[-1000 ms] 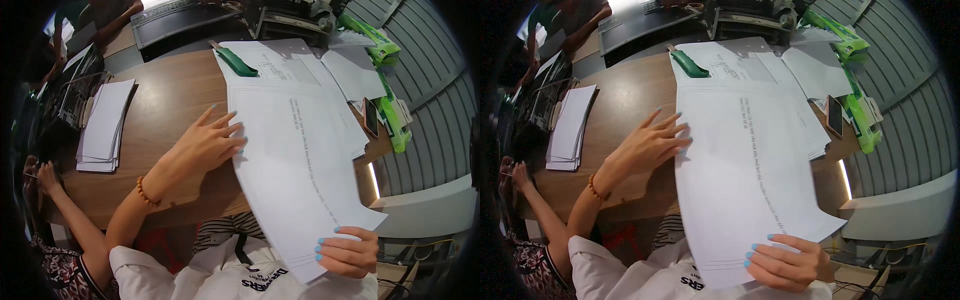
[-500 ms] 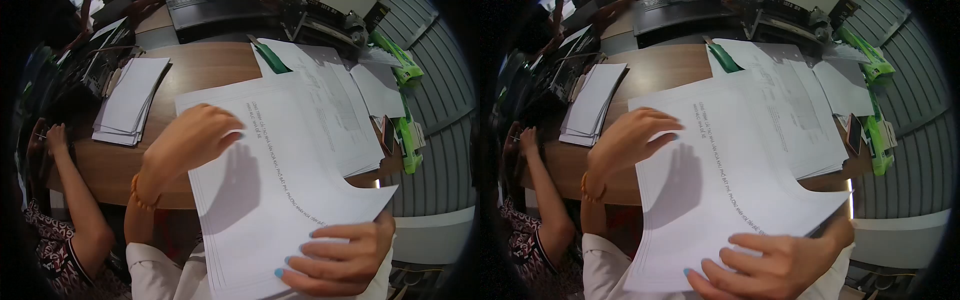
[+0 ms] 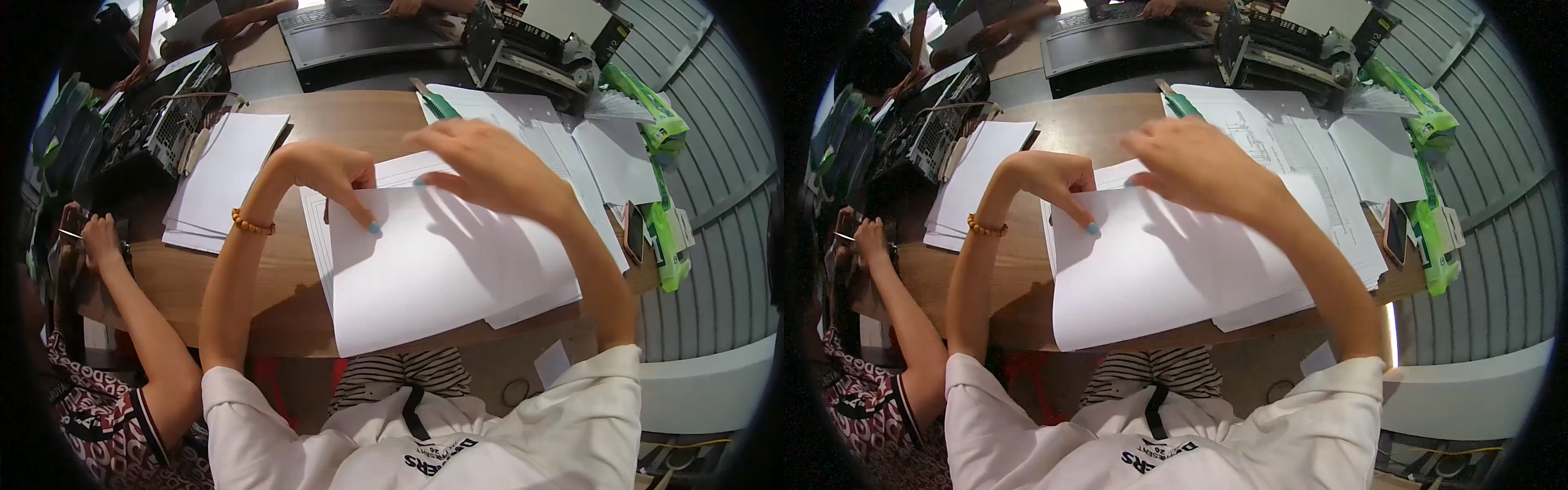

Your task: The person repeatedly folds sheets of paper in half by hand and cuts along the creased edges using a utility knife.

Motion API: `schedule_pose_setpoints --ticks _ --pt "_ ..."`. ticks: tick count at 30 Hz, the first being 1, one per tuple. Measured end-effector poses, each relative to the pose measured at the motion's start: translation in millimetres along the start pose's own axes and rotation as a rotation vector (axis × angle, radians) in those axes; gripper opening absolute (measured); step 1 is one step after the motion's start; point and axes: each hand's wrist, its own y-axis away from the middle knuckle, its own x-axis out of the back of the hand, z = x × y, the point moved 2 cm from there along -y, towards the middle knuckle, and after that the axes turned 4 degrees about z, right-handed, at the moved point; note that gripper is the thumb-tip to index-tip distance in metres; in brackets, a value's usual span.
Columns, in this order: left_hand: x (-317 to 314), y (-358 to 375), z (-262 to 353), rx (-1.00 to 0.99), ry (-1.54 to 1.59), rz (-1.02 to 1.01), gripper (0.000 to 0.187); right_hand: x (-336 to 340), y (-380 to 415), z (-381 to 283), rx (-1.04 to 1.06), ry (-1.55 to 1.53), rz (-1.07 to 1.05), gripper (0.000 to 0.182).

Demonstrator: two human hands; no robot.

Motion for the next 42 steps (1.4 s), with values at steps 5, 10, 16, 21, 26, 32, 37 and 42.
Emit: schedule_pose_setpoints --ticks 5,10,16,21,26,32,37,42 --pt "5 0 -40 0.248 -0.049 -0.021 0.034 -12 75 -34 -0.160 0.263 0.448 0.037" --pt "9 1 -43 0.366 -0.078 0.035 0.036 -64 105 -28 -0.183 0.359 0.178 0.054" --pt "-20 9 30 0.285 -0.709 0.692 0.027 -70 102 -14 -0.176 0.296 0.185 0.060" --pt "-109 -30 49 -0.023 -0.669 0.770 0.047 -74 102 -2 -0.140 0.239 0.163 0.063" --pt "-118 -29 44 0.087 -0.684 0.643 0.046 -75 99 -2 -0.085 0.200 0.162 0.060" --pt "-115 -26 42 0.125 -0.650 0.598 0.046 -75 94 4 -0.087 0.227 0.100 0.067" --pt "-112 -29 38 0.099 -0.639 0.618 0.046 -75 92 6 -0.094 0.231 0.099 0.067" --pt "-112 -31 37 0.119 -0.639 0.610 0.047 -72 90 6 -0.075 0.199 0.137 0.059"
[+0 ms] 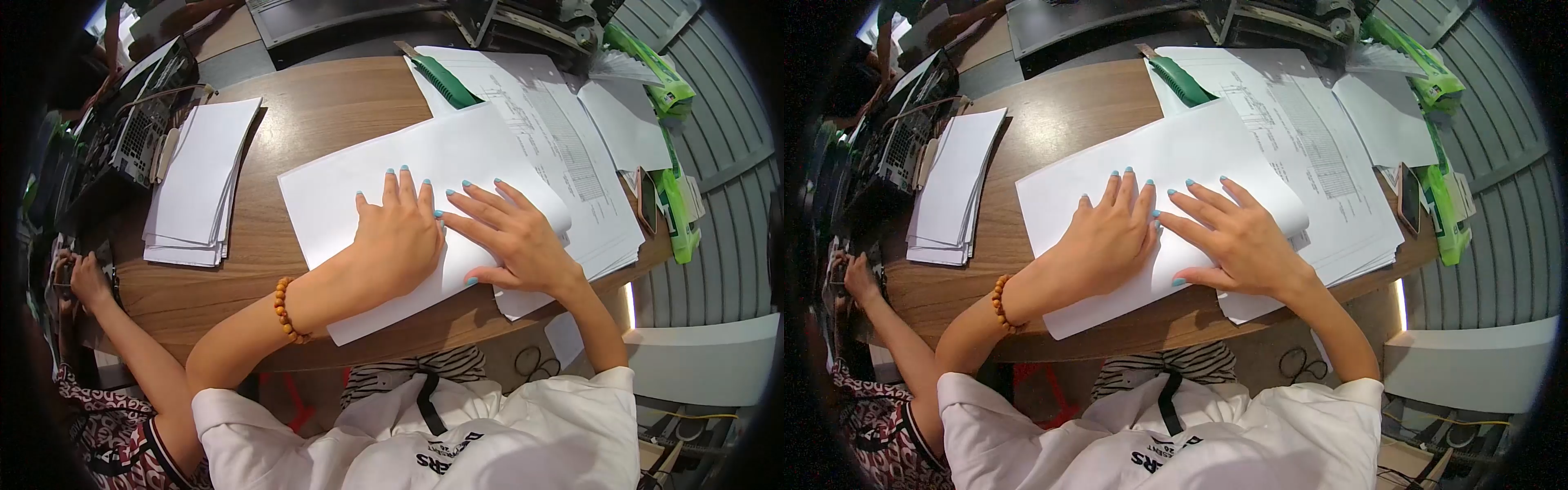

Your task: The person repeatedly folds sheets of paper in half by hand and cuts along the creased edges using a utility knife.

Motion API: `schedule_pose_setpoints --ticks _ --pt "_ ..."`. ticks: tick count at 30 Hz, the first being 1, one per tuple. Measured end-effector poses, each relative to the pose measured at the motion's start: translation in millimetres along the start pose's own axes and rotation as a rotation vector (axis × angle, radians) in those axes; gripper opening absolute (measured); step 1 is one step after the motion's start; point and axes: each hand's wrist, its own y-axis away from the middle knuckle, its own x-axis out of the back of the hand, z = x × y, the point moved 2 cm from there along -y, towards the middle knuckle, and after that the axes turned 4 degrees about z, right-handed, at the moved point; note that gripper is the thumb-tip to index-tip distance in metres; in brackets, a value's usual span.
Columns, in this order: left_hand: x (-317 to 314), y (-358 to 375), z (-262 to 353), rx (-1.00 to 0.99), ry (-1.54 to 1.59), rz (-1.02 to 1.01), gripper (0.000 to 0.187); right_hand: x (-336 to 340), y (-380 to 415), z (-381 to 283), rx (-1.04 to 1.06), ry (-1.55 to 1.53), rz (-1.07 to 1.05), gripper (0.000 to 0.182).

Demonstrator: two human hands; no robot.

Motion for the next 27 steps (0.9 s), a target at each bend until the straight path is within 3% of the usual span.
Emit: schedule_pose_setpoints --ticks 27 --pt "-9.2 -3.6 -0.4 0.027 -0.044 0.036 0.048 -5.1 -0.4 7.7 -0.017 0.009 -0.034 0.060"
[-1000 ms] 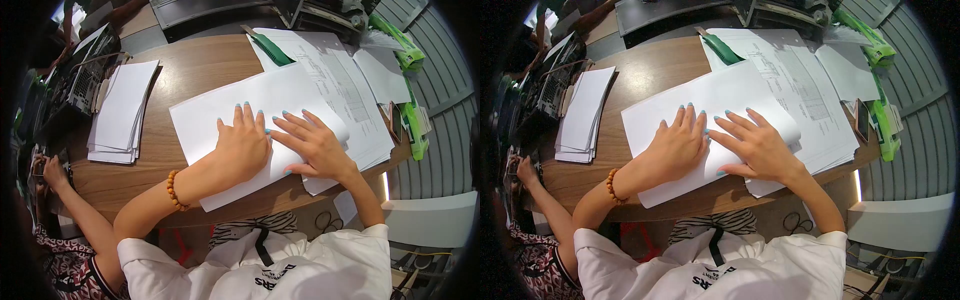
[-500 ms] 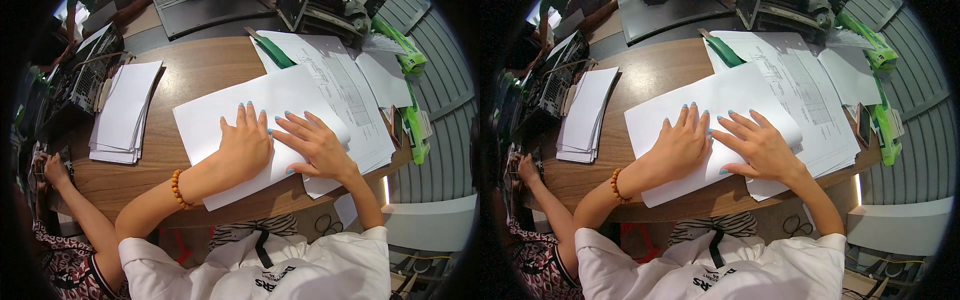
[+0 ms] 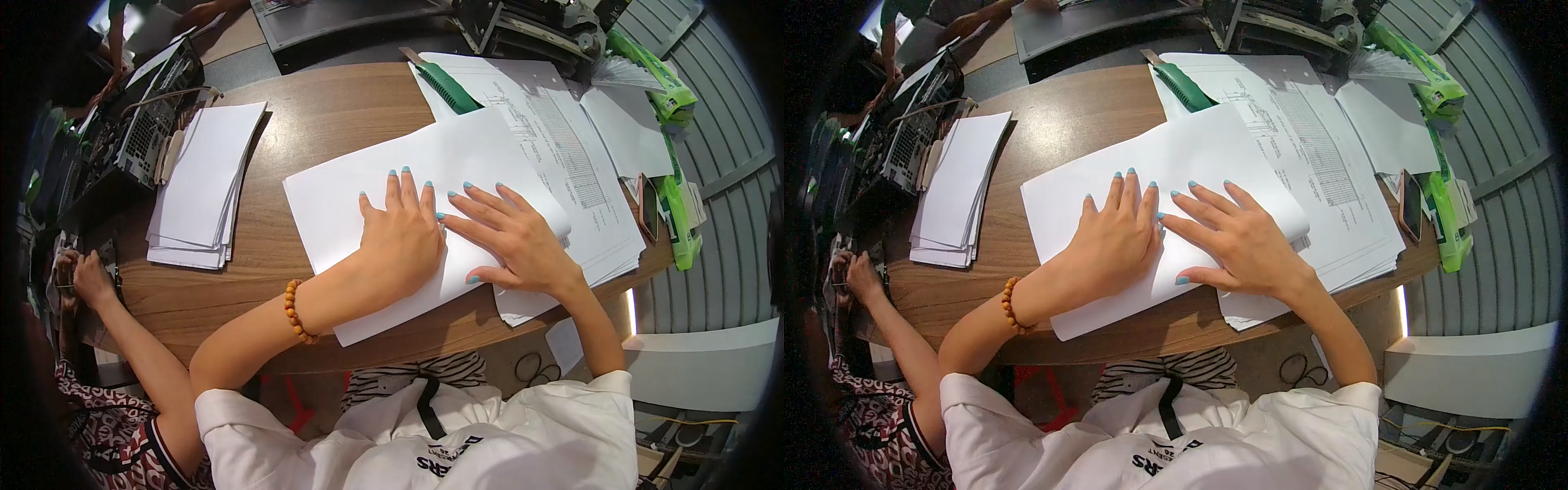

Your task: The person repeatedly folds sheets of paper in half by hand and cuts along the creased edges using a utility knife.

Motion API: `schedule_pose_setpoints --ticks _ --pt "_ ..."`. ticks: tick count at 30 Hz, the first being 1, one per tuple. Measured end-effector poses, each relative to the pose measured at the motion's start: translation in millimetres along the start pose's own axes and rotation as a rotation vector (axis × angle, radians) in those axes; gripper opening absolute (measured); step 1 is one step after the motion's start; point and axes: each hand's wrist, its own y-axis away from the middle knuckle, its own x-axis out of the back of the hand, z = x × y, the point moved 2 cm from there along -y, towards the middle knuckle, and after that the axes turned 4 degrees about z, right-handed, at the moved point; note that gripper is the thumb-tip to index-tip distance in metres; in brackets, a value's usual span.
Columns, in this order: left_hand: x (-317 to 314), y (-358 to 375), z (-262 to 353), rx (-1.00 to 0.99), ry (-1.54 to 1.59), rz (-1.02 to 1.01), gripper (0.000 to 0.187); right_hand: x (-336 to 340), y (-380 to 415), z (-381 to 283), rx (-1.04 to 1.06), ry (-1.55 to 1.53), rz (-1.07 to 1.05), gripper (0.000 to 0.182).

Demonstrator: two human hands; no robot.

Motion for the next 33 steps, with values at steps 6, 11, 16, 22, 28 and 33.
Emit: schedule_pose_setpoints --ticks 6,11,16,22,28,33 --pt "-3 -1 4 0.050 -0.010 -0.032 0.051 -1 0 0 0.002 0.001 0.000 0.060" --pt "-18 5 8 0.088 -0.085 0.028 0.055 -3 2 0 0.005 0.020 -0.031 0.061" --pt "-23 10 10 0.088 -0.066 0.161 0.055 -10 10 0 -0.013 0.019 -0.078 0.061" --pt "-21 15 7 0.077 0.021 0.209 0.058 -10 21 12 -0.053 -0.131 -0.081 0.060" --pt "-25 16 8 0.099 0.043 0.229 0.060 -1 62 52 -0.408 -0.009 -0.104 0.061" --pt "-30 17 7 0.078 0.040 0.298 0.057 12 92 61 -0.690 0.200 -0.032 0.062"
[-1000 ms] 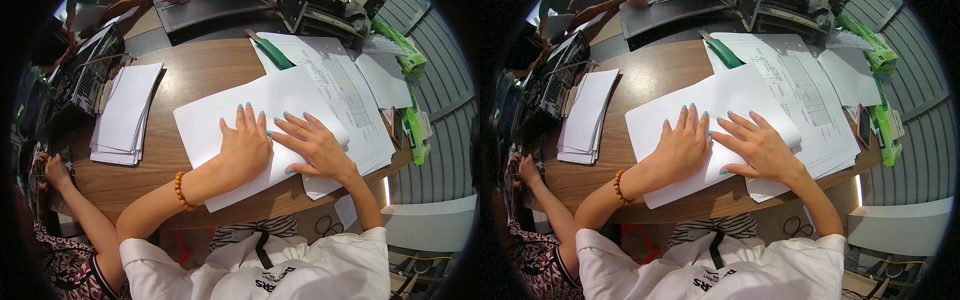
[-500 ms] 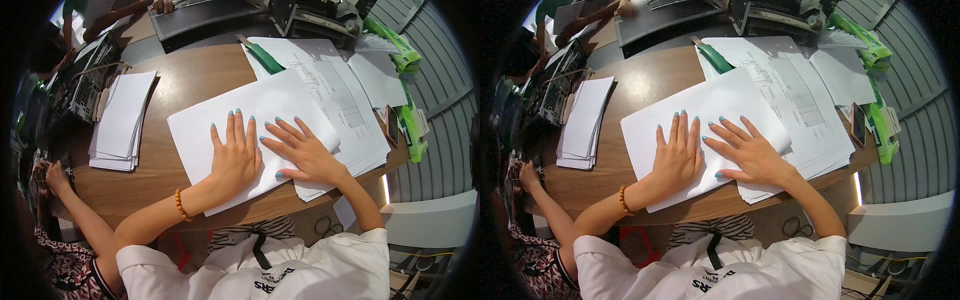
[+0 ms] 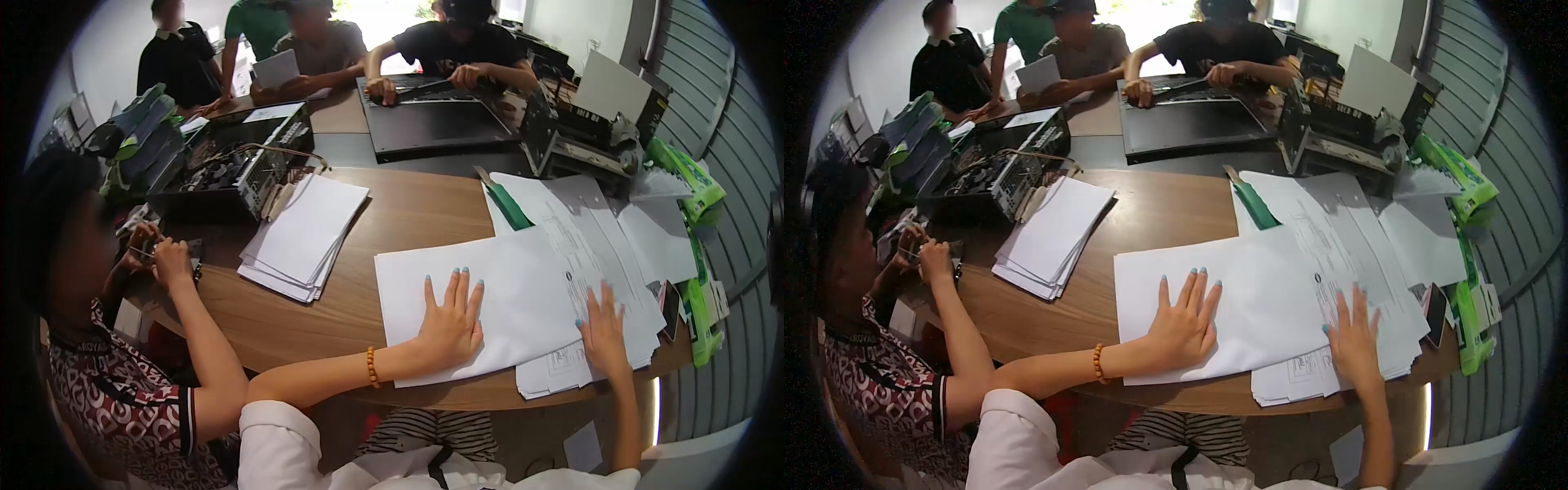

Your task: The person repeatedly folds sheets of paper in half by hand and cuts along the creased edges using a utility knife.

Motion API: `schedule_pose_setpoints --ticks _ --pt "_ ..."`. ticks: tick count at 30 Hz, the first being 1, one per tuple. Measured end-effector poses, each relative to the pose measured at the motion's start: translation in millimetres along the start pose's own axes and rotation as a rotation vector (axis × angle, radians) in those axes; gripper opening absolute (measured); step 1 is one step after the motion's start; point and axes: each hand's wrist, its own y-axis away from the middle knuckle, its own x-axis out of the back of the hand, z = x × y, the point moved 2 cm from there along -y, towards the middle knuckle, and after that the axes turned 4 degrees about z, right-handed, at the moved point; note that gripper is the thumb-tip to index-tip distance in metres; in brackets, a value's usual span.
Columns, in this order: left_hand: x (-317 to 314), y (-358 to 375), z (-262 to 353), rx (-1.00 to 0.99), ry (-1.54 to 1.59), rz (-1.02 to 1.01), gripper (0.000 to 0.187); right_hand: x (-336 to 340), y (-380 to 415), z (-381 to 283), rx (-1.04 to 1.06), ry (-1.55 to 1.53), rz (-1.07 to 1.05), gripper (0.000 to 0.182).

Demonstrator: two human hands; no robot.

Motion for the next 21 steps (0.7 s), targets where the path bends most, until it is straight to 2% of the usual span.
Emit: schedule_pose_setpoints --ticks 1,3,5,7,13,21 --pt "0 -1 0 -0.010 0.015 0.012 0.057 3 4 -5 0.012 -0.002 0.011 0.062" --pt "0 -1 0 -0.006 0.010 0.021 0.057 16 13 -28 0.110 -0.063 0.262 0.061" --pt "0 -1 0 -0.015 0.001 0.020 0.057 28 33 -70 0.255 -0.173 0.143 0.061" --pt "0 1 0 -0.011 0.002 0.018 0.057 23 51 -106 0.427 -0.040 0.014 0.066" --pt "-2 -1 0 -0.004 -0.006 0.013 0.058 5 77 -152 0.416 -0.138 0.014 0.076" --pt "-1 -1 1 -0.019 -0.077 -0.009 0.059 -1 79 -167 0.478 -0.103 0.097 0.072"
